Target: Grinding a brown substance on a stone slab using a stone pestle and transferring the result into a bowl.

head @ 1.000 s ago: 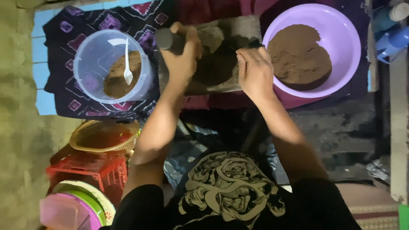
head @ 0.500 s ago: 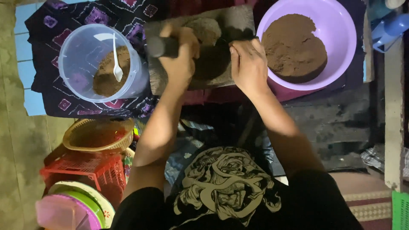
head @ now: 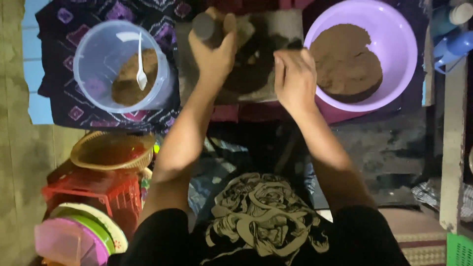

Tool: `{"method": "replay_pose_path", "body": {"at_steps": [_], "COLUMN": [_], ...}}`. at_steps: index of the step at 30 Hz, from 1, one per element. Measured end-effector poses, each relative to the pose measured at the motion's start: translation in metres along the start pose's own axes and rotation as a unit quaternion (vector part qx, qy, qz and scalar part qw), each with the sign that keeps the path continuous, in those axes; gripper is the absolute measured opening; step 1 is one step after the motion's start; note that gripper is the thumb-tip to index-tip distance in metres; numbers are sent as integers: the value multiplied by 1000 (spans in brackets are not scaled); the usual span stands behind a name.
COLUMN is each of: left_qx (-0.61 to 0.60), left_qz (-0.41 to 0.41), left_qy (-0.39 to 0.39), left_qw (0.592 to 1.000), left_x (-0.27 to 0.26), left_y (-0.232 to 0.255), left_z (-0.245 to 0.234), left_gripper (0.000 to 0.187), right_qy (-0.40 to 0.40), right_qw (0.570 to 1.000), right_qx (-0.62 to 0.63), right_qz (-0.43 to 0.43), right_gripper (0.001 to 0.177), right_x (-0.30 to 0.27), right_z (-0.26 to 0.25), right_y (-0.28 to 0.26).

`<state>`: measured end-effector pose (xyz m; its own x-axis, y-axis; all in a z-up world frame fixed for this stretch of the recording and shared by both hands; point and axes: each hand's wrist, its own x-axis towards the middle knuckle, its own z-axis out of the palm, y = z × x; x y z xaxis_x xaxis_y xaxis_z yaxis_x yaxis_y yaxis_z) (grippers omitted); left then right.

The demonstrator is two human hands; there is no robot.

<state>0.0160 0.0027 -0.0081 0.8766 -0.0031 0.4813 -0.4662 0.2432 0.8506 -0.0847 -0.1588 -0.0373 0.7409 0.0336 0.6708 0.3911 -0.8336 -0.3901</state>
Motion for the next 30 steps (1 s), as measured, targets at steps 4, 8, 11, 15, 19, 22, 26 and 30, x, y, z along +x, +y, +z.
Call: {"method": "replay_pose_path", "body": {"at_steps": [4,8,11,15,19,22,26,30], "left_qx": [-75,103,31,-56,-46,-108,-103,19], "left_qz": [-21,-206,-164,-5,-50,-14,-29,-88], "left_qy": [-6,127,114,25,35,39,1,-8], "left_qw": [997,965,979,998,997,993,994,996], "left_x": [1,0,-1,-11,-23,-27,-29,-28], "left_y": [11,1,20,48,34,35,19,29], "left_z": [-3,-7,-5,0,4,8,18,16], "left_gripper": [29,30,17,23,29,29,24,24], "right_qy": [3,-5,-2,-2,3,-11,-4,-5], "right_qw": [1000,1000,1000,1000,1000,999,999,999], "right_qx": [-11,0,-5,-28,-26,-40,-35,-36], "right_qz": [-14,-14,-15,0,-8,11,3,8], "right_gripper": [23,25,26,25,24,24,23,27], "right_x": [2,3,5,0,0,-2,1,-3], "right_z": [5,1,3,5,5,4,3,3], "right_y": [6,1,4,5,4,5,3,2]}}
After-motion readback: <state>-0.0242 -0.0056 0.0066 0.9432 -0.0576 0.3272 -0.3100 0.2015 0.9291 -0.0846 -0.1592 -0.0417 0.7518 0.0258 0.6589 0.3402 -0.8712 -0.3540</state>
